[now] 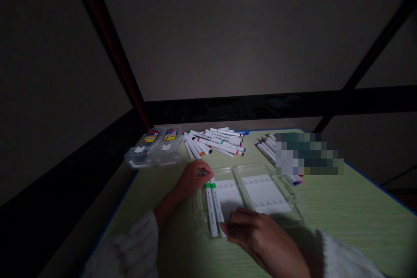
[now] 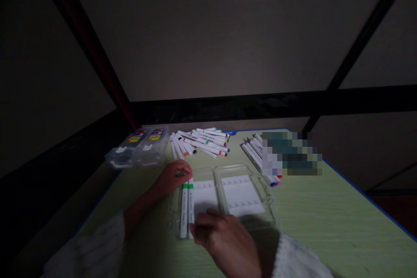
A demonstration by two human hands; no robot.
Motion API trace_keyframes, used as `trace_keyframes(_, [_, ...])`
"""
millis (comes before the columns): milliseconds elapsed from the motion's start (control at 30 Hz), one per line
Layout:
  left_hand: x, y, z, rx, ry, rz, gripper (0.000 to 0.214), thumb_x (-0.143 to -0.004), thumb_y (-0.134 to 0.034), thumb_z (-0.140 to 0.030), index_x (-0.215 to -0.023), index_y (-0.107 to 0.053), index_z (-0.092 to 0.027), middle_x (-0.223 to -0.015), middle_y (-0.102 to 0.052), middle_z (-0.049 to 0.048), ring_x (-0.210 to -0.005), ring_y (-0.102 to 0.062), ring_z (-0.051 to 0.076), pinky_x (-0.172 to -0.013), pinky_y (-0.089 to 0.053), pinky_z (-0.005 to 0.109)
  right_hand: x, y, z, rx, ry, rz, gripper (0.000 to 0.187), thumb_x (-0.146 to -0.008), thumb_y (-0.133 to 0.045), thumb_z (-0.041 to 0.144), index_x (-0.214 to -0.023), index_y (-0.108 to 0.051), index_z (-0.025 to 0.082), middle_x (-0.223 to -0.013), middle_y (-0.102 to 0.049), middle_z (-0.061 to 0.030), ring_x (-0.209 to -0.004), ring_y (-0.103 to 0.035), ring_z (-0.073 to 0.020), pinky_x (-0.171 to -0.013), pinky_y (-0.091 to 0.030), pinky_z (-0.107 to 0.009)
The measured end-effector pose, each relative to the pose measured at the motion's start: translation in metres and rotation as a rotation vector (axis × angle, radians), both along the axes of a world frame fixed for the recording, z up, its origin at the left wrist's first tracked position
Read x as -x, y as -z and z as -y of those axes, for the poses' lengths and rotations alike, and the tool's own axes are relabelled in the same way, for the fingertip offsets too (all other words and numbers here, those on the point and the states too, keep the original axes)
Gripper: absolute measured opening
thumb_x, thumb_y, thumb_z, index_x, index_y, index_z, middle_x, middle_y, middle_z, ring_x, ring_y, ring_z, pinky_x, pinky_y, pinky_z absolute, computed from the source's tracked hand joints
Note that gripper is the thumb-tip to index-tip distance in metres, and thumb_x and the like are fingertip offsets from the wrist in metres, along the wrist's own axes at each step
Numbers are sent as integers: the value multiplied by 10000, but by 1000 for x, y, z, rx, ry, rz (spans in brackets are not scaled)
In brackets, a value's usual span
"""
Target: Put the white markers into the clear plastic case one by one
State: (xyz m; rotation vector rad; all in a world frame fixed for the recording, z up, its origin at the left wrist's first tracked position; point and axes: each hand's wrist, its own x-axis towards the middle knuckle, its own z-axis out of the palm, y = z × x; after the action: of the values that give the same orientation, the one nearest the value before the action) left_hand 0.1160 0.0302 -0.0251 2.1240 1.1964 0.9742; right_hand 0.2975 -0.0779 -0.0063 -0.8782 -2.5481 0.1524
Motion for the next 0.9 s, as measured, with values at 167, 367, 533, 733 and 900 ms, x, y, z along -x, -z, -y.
trace_keyframes(167, [0, -1, 1, -2, -2, -1, 67, -629, -584, -123, -565, -599, -132, -651, -608, 27, -650, -559, 123, -641, -421, 221, 0, 2, 1, -25, 10, -1, 211, -852, -433, 161, -693, -570, 181, -660, -567, 32, -608, -528, -110, -518, -339, -238])
trace_keyframes(367, [-1, -4, 2, 10, 2, 9, 73, -638, -577, -126, -567, -597, -128, -656, -609, 32, -651, -560, 123, -647, -422, 224, 0, 0, 0, -14, 8, 4, 206, -851, -433, 146, -700, -567, 182, -664, -565, 36, -616, -534, -107, -534, -361, -230])
trace_keyframes(533, [0, -3, 2, 1, -3, -1, 69, -638, -584, -134, -571, -596, -125, -656, -609, 38, -650, -557, 126, -642, -418, 228, 1, 1, 0, -43, 6, -18, 286, -881, -366, 168, -667, -555, 177, -637, -548, 28, -589, -511, -108, -505, -360, -235])
trace_keyframes(733, [0, -4, 2, 5, -11, 6, 71, -638, -583, -138, -567, -589, -130, -654, -607, 33, -649, -557, 124, -640, -418, 225, 0, 3, 0, -136, -25, -37, 296, -891, -340, 185, -715, -578, 173, -642, -556, 20, -597, -503, -117, -527, -377, -239])
trace_keyframes(900, [0, -2, 2, 4, -6, -2, 63, -639, -591, -151, -582, -588, -126, -663, -606, 34, -651, -554, 121, -642, -415, 225, -1, 4, 0, -123, -17, 2, 245, -879, -378, 180, -739, -579, 173, -663, -564, 15, -608, -504, -117, -540, -385, -234])
